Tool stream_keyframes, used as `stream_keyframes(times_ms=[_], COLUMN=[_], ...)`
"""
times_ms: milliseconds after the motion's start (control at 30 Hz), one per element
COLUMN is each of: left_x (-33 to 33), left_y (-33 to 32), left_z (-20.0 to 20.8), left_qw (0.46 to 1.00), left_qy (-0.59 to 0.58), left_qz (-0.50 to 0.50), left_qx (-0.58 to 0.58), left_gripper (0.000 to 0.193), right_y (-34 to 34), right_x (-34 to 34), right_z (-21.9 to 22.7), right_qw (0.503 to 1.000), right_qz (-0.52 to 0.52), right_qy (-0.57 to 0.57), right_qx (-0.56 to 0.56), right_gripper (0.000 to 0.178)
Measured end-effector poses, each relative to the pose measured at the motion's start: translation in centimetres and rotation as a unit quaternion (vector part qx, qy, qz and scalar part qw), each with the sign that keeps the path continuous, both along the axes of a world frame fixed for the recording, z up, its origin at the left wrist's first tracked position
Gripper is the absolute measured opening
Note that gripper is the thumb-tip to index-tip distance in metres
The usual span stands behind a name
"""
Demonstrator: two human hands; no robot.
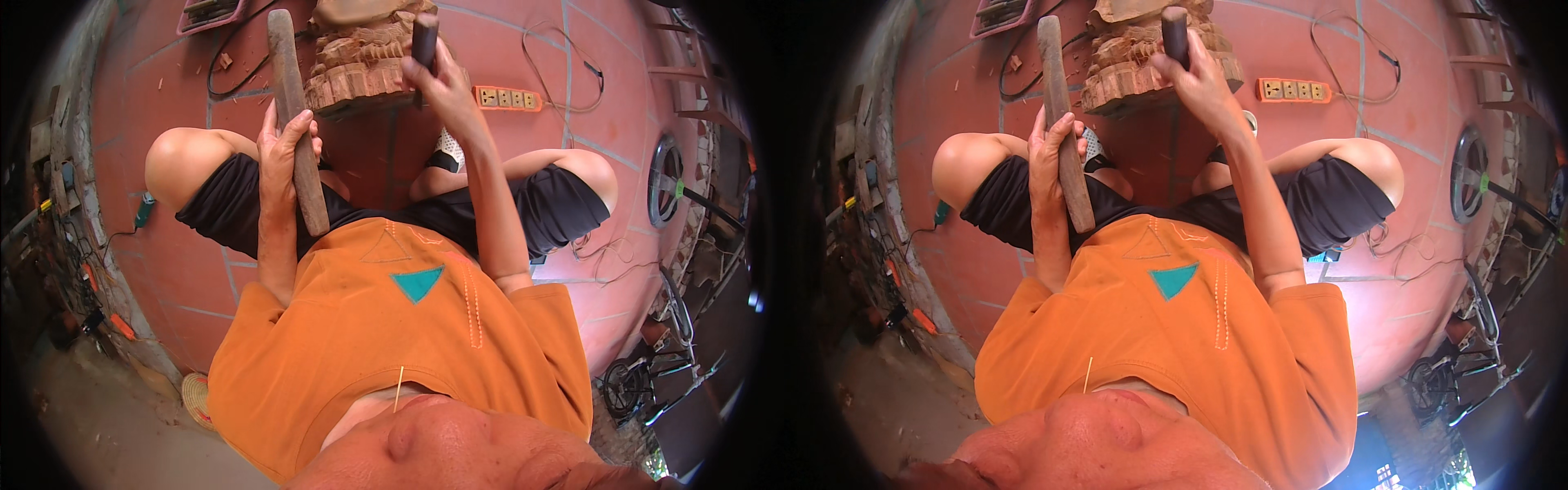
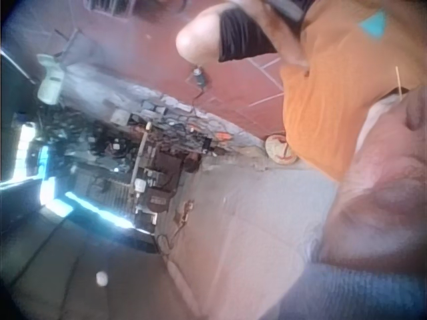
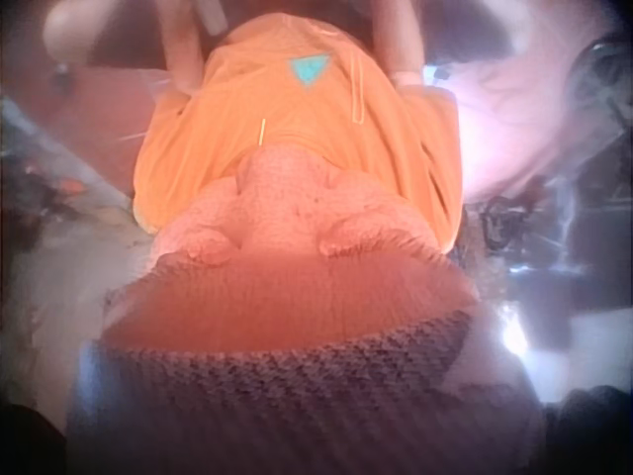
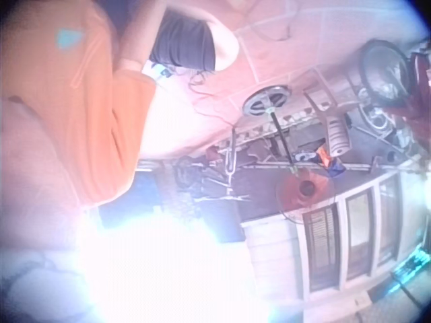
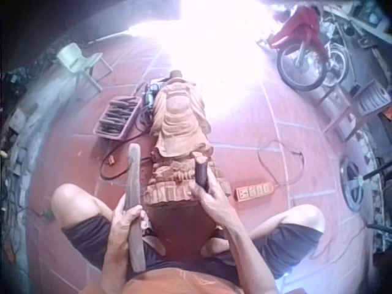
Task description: The person sits on the floor and carves a piece of wood using a chisel and a wooden mallet. They repeatedly strike the chisel to shape the wood, occasionally adjusting the chisel's position.
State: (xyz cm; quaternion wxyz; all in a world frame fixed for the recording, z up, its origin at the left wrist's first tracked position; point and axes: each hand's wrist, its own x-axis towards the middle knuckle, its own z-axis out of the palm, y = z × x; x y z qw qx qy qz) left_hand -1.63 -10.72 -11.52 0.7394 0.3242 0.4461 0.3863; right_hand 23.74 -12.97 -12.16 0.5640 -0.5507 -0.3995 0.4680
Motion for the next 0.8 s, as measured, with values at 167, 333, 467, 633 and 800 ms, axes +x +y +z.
stream_keyframes(times_ms=[167, 333, 467, 633, 800], left_x=[-0.3, -0.9, -1.8, -2.3, -1.9], left_y=[-0.7, -2.1, -2.7, -3.3, -3.3], left_z=[-0.1, 0.1, -0.2, -0.1, -0.4], left_qw=[1.0, 1.0, 0.996, 0.989, 0.991], left_qy=[0.014, 0.013, 0.058, 0.118, 0.109], left_qz=[0.008, 0.004, 0.022, 0.036, 0.032], left_qx=[-0.001, 0.026, 0.064, 0.085, 0.074], left_gripper=[0.044, 0.046, 0.056, 0.066, 0.068], right_y=[6.1, 9.3, 9.8, 11.1, 11.8], right_x=[1.2, 0.4, -0.2, -0.7, -0.5], right_z=[2.1, 0.3, -0.6, -0.6, -3.2], right_qw=[0.985, 0.919, 0.884, 0.844, 0.837], right_qz=[0.155, 0.28, 0.296, 0.33, 0.324], right_qy=[-0.073, -0.273, -0.359, -0.413, -0.426], right_qx=[0.01, 0.04, 0.042, 0.088, 0.113], right_gripper=[0.032, 0.036, 0.046, 0.047, 0.045])
